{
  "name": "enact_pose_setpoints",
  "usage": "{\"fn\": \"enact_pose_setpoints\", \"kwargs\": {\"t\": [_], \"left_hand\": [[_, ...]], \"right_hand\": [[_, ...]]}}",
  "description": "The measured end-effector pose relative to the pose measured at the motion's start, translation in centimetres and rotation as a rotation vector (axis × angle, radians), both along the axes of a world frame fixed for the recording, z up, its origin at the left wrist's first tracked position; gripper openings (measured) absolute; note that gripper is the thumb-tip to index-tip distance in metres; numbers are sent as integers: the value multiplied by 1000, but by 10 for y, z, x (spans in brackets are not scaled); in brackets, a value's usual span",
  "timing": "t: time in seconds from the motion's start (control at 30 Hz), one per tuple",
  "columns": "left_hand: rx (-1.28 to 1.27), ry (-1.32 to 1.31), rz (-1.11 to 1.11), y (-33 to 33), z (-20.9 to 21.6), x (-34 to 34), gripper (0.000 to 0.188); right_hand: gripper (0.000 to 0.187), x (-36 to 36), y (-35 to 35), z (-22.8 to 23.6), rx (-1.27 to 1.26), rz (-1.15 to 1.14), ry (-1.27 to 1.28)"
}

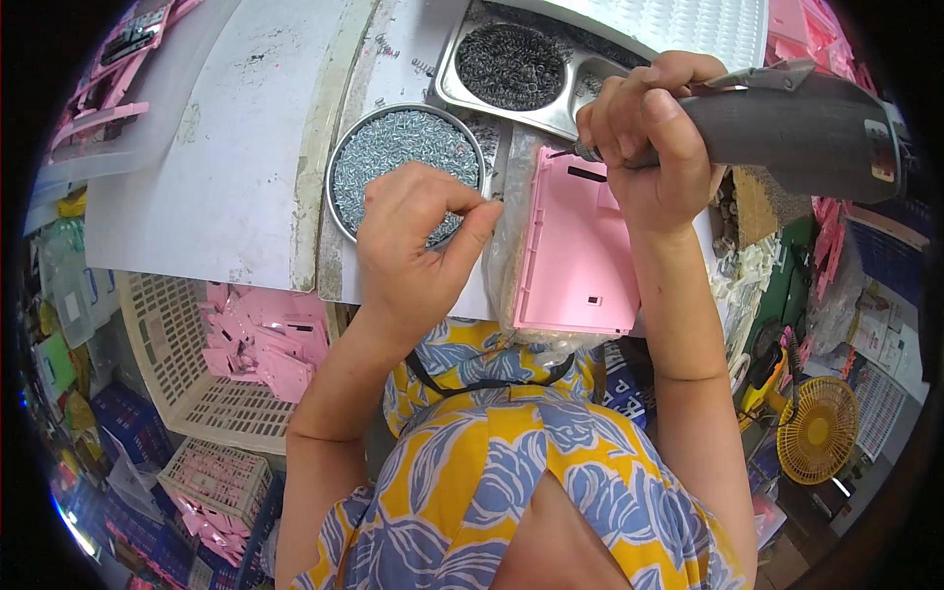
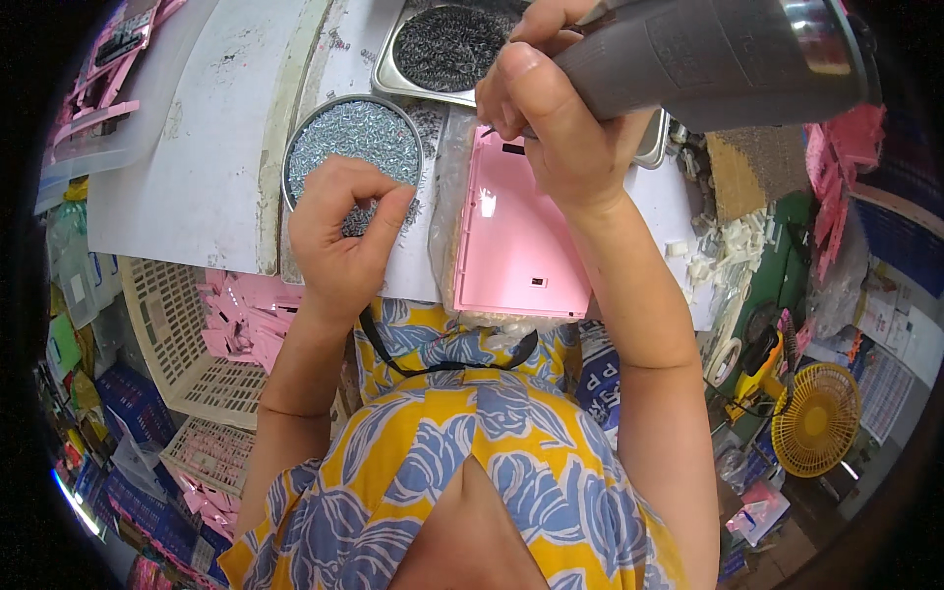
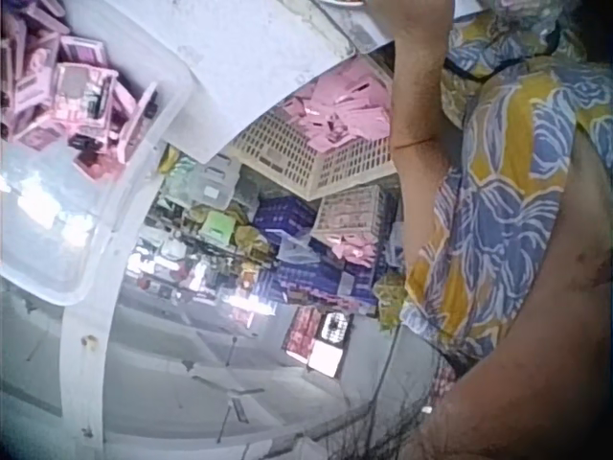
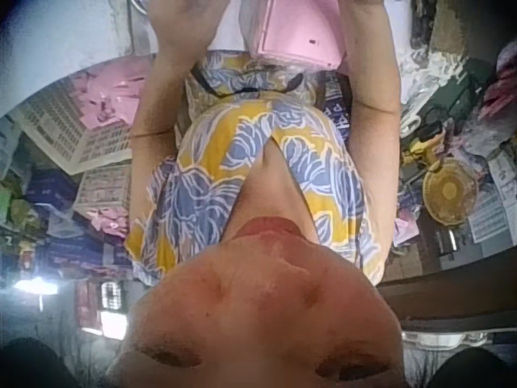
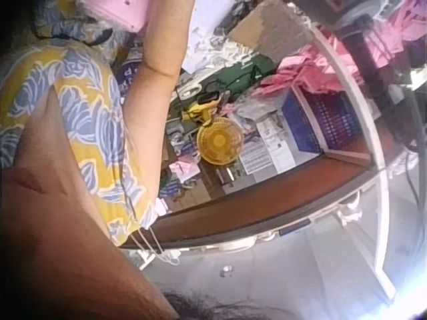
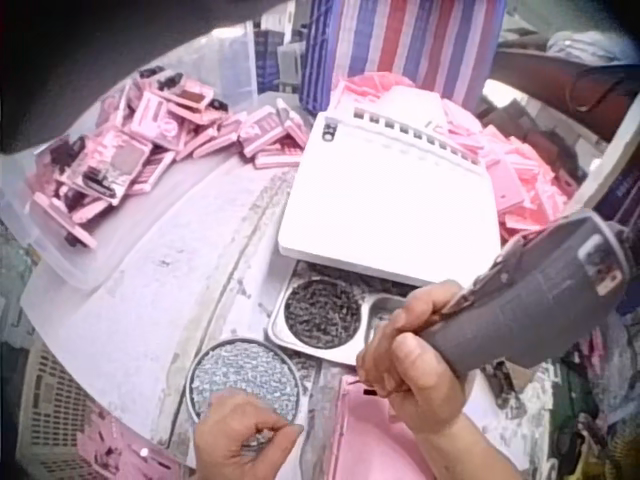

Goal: Assembling internal electronic components and housing for a pink toy device using a soldering iron and electric screwdriver.

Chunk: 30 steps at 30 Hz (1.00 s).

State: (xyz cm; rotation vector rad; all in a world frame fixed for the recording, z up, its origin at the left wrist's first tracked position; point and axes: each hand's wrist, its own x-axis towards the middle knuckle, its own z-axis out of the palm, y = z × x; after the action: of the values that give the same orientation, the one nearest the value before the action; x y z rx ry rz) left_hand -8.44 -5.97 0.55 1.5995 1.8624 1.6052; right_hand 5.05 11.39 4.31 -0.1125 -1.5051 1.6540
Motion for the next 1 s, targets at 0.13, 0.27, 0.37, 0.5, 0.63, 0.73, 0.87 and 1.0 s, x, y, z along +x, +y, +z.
{"fn": "enact_pose_setpoints", "kwargs": {"t": [0.13,0.27,0.37,0.5,0.63,0.73,0.87,1.0], "left_hand": [[-10,14,17,3,-2,1,12],[-15,77,-37,2,-5,-3,14],[-54,116,-78,1,-7,-4,15],[-31,201,-29,12,3,5,11],[-28,239,-66,18,-3,8,13],[-26,199,-57,17,-7,15,10],[-7,177,-83,17,-2,19,10],[-9,263,-56,12,-2,19,11]], "right_hand": [[12,-3,-1,-2,-5,-15,-10],[11,-5,0,-7,-5,-3,-28],[12,-7,1,-10,59,48,-47],[12,-10,-9,-8,73,-8,-148],[22,-11,-12,15,34,52,-105],[28,0,-20,44,79,270,41],[23,5,-38,45,68,185,-19],[23,7,-45,39,87,120,-23]]}}
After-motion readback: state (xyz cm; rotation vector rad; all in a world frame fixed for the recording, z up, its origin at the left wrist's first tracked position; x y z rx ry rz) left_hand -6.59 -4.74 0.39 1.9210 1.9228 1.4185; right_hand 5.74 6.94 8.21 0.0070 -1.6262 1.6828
